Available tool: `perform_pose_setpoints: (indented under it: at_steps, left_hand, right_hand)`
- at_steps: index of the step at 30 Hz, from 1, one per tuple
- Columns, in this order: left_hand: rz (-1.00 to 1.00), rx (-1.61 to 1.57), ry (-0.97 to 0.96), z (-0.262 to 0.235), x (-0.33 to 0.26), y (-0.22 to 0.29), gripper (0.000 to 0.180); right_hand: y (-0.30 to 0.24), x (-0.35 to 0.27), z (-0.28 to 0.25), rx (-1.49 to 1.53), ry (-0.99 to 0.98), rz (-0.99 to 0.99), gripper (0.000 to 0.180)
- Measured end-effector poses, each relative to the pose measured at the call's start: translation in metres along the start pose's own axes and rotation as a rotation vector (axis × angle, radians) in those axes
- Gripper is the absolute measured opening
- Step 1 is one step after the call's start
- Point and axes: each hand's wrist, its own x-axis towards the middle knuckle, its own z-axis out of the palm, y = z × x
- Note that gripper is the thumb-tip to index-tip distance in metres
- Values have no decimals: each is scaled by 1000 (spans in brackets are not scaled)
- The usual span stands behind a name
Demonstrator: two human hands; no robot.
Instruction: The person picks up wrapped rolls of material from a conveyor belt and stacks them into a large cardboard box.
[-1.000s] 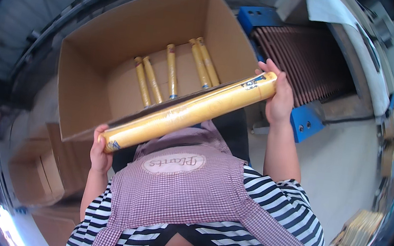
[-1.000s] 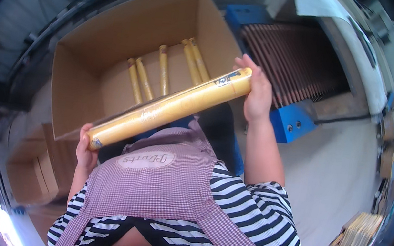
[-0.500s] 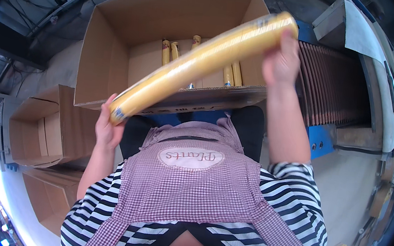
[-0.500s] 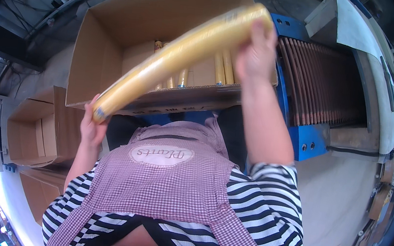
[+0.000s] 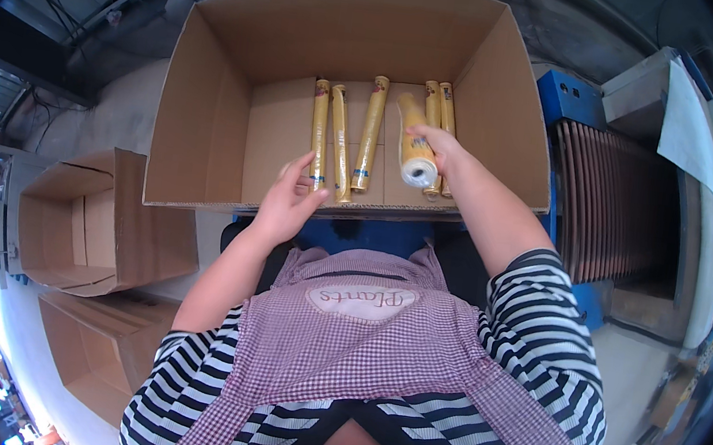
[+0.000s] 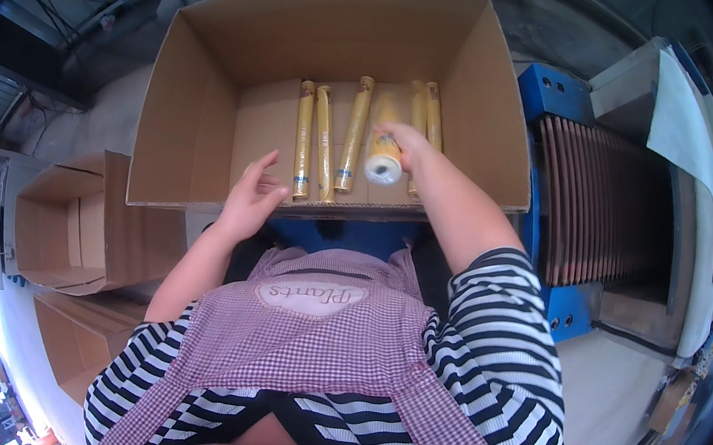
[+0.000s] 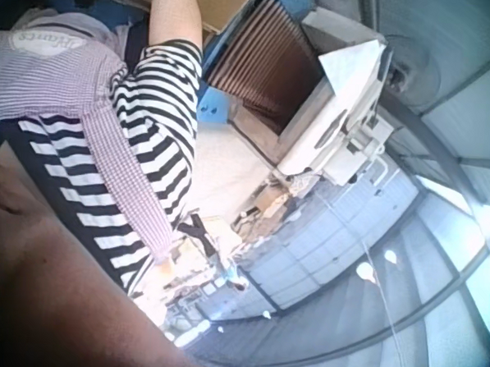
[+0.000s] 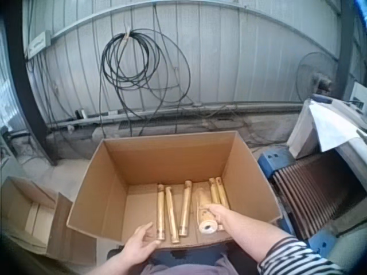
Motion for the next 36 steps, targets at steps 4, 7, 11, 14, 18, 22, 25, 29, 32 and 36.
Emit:
perform_pose_setpoints:
  at_steps: [4, 7, 11, 14, 18, 22, 25, 29, 32, 36]
  left_hand:
    - [122, 599, -38, -30, -18, -30, 60]
    - [153, 686, -101, -23, -22, -32, 58]
    - [162, 741, -111, -23, -21, -34, 57]
    - [177, 739, -115, -21, -21, -29, 57]
    - [170, 755, -108, -21, -25, -28, 57]
    - [181, 825, -89, -17, -32, -34, 59]
    - [198, 813, -86, -16, -30, -32, 57]
    - [235, 799, -51, -14, -30, -31, 53]
    - [238, 841, -48, -13, -33, -36, 52]
    - [184, 814, -64, -11, -38, -32, 52]
  right_hand:
    - [9, 27, -19, -329, 141, 64, 34]
    - [-3, 59, -54, -678, 215, 52, 46]
    - [11, 55, -56, -1021, 206, 211, 64]
    - [22, 10, -12, -1219, -99, 371, 78]
    - [6, -63, 21, -1369, -96, -239, 79]
    - [10, -133, -20, -1026, 179, -687, 68]
    - [39, -168, -66, -1264, 616, -956, 60]
    - [78, -205, -87, -1358, 727, -1183, 42]
    - [97, -216, -94, -1329, 736, -1237, 41]
    - [109, -233, -111, -1240, 716, -1302, 39]
